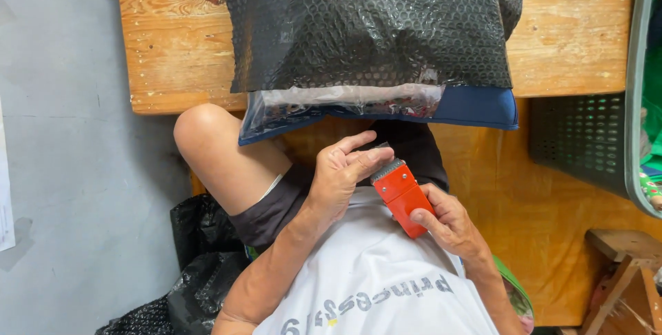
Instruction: The person wraps a rectangular item in black bubble wrap and secures it with clear packing tape. They use a red tape dispenser to apply tape to the seams and edges, smoothing the wrap to ensure a tight seal.
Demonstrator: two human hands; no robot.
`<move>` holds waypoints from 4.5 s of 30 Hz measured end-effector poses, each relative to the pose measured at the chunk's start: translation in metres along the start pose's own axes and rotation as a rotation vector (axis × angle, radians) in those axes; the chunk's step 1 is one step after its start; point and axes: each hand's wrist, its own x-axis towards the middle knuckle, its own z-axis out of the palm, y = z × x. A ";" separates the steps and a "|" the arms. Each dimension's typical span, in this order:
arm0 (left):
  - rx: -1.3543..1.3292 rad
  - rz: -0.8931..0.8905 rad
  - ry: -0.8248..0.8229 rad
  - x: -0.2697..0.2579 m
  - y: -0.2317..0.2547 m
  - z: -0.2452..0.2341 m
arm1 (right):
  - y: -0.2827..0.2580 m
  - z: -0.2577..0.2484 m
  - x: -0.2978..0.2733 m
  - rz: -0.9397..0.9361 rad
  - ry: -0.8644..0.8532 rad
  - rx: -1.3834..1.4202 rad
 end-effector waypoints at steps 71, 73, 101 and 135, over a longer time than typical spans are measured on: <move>0.794 1.157 -0.417 0.020 -0.015 0.032 | -0.017 -0.037 -0.004 0.759 0.674 -0.211; 0.769 1.093 -0.404 0.019 -0.009 0.020 | -0.015 -0.062 -0.016 0.865 0.719 -0.370; 0.246 0.486 -0.587 -0.002 0.000 0.008 | 0.109 -0.286 0.128 0.135 1.014 -1.758; 0.484 0.868 -0.540 0.017 -0.029 -0.032 | -0.029 0.040 0.063 0.344 0.450 0.891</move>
